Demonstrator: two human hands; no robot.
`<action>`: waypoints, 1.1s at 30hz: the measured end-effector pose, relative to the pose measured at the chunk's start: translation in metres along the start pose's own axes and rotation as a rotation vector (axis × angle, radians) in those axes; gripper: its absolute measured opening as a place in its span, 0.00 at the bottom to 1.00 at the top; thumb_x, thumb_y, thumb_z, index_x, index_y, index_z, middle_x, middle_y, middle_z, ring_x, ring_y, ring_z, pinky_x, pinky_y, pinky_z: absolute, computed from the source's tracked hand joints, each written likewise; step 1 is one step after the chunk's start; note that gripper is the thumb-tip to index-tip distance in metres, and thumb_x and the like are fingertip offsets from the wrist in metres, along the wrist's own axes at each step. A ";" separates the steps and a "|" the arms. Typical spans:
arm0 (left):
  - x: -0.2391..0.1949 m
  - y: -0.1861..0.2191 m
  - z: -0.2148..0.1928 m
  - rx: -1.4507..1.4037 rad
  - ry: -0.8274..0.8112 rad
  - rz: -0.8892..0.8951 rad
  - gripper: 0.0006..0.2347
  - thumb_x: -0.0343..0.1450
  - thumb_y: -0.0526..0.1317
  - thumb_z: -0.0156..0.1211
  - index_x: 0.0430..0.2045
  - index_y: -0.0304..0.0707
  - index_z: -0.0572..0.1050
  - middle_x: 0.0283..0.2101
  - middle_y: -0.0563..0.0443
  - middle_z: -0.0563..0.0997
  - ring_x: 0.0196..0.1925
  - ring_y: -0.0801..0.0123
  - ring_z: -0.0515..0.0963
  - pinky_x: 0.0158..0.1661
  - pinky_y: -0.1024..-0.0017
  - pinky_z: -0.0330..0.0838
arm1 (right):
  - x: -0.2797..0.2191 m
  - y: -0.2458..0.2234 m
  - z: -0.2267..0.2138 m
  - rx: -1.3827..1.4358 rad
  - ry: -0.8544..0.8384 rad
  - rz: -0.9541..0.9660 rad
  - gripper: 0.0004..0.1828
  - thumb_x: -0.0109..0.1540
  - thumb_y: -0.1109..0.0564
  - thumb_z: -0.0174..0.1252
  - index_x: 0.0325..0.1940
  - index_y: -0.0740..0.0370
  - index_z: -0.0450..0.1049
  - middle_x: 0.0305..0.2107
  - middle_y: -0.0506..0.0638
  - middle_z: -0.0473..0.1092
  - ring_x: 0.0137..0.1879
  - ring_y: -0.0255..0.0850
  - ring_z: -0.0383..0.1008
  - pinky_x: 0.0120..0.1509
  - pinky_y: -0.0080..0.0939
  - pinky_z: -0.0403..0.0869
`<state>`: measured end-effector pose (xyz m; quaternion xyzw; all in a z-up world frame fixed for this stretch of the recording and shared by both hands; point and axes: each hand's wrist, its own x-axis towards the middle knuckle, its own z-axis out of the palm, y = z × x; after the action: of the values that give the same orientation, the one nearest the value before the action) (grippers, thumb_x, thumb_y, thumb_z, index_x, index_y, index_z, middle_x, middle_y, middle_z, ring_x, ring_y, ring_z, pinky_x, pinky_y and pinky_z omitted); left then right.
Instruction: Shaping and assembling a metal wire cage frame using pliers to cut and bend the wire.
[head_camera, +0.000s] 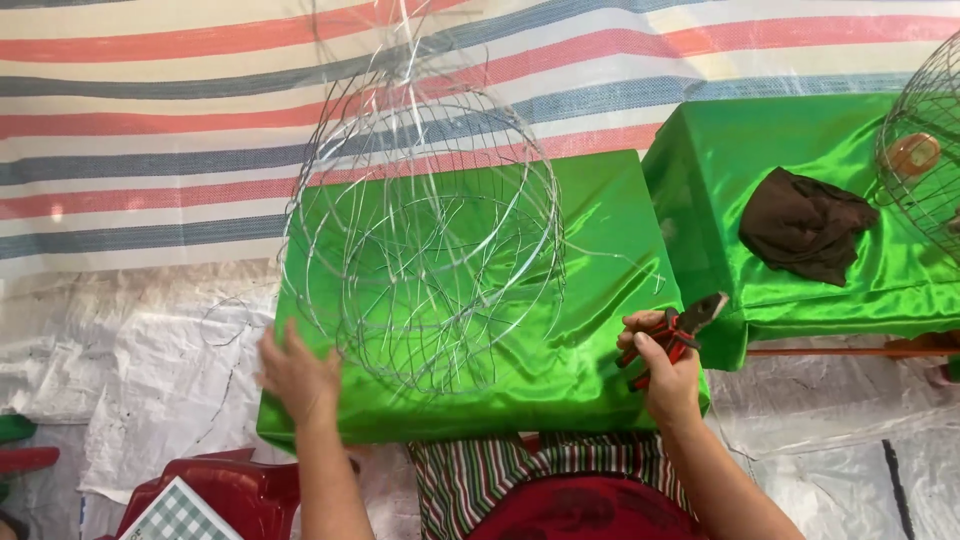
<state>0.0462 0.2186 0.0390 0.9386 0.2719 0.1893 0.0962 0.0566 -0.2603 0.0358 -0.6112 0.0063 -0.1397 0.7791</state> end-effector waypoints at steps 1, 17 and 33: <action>0.004 -0.024 0.008 -0.001 0.002 -0.001 0.36 0.60 0.40 0.74 0.64 0.42 0.65 0.68 0.37 0.60 0.71 0.38 0.61 0.62 0.28 0.53 | 0.001 -0.007 0.003 0.001 -0.002 -0.002 0.12 0.64 0.59 0.58 0.47 0.67 0.67 0.43 0.65 0.74 0.40 0.48 0.79 0.37 0.44 0.79; -0.071 0.186 -0.123 -0.505 0.508 0.909 0.16 0.71 0.48 0.56 0.48 0.39 0.77 0.56 0.43 0.76 0.63 0.40 0.70 0.61 0.40 0.56 | 0.052 -0.032 0.028 -0.950 -0.189 -0.324 0.23 0.60 0.53 0.65 0.60 0.50 0.75 0.36 0.50 0.75 0.46 0.47 0.75 0.55 0.51 0.74; -0.006 0.159 -0.087 -0.378 0.301 0.634 0.28 0.69 0.44 0.65 0.65 0.48 0.64 0.75 0.42 0.56 0.78 0.47 0.45 0.70 0.39 0.32 | 0.054 0.014 0.055 -0.656 -0.314 0.147 0.23 0.56 0.57 0.69 0.56 0.54 0.78 0.40 0.58 0.80 0.51 0.55 0.80 0.59 0.54 0.75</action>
<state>0.0810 0.0898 0.1617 0.9035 -0.0600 0.3918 0.1630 0.1218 -0.2173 0.0452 -0.8403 -0.0248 0.0216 0.5411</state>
